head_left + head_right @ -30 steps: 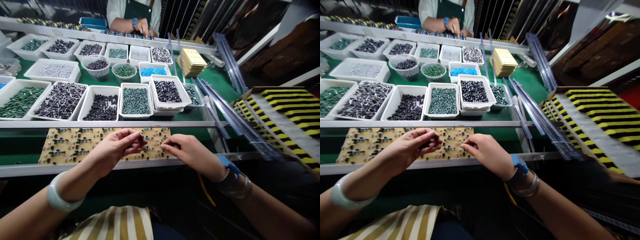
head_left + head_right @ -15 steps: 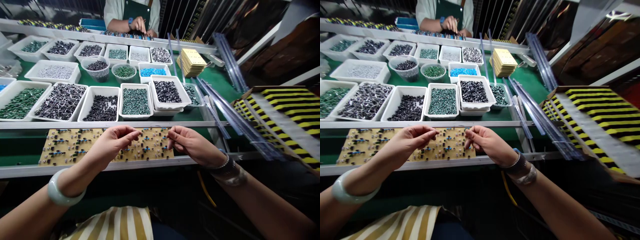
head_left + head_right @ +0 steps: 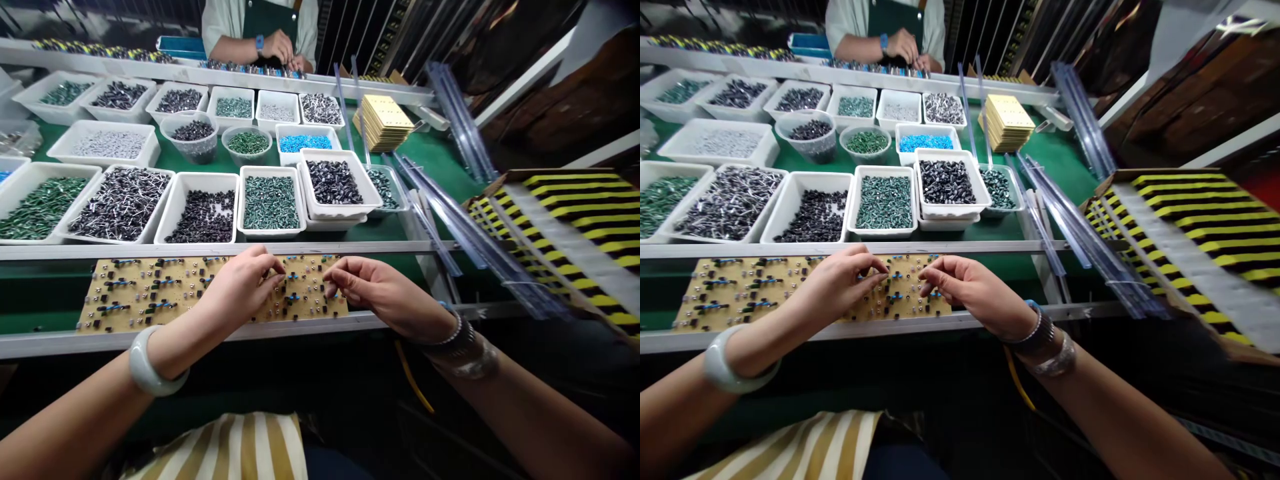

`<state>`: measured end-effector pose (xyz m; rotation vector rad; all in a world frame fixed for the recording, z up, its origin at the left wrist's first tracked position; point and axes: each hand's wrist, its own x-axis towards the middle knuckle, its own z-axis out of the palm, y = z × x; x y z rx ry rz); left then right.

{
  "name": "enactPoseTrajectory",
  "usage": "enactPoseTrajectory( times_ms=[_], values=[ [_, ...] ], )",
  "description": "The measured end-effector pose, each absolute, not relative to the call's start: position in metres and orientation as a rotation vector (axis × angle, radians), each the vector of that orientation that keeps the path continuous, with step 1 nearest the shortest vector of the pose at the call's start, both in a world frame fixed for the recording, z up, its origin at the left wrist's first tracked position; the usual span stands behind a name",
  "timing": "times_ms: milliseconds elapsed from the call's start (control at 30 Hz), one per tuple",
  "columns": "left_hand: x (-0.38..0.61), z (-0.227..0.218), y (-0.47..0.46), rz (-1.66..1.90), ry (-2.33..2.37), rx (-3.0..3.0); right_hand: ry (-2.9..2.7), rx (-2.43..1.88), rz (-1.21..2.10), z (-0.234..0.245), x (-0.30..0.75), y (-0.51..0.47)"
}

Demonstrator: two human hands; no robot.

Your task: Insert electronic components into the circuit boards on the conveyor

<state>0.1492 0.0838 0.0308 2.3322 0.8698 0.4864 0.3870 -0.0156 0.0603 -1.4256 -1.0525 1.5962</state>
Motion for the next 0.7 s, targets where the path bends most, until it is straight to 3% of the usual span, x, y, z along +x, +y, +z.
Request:
enactPoseTrajectory(
  times_ms=[700],
  values=[
    [0.157, 0.043, 0.075, 0.325, 0.959, 2.584, -1.093, -1.51, 1.42, 0.06, 0.392, -0.019]
  ],
)
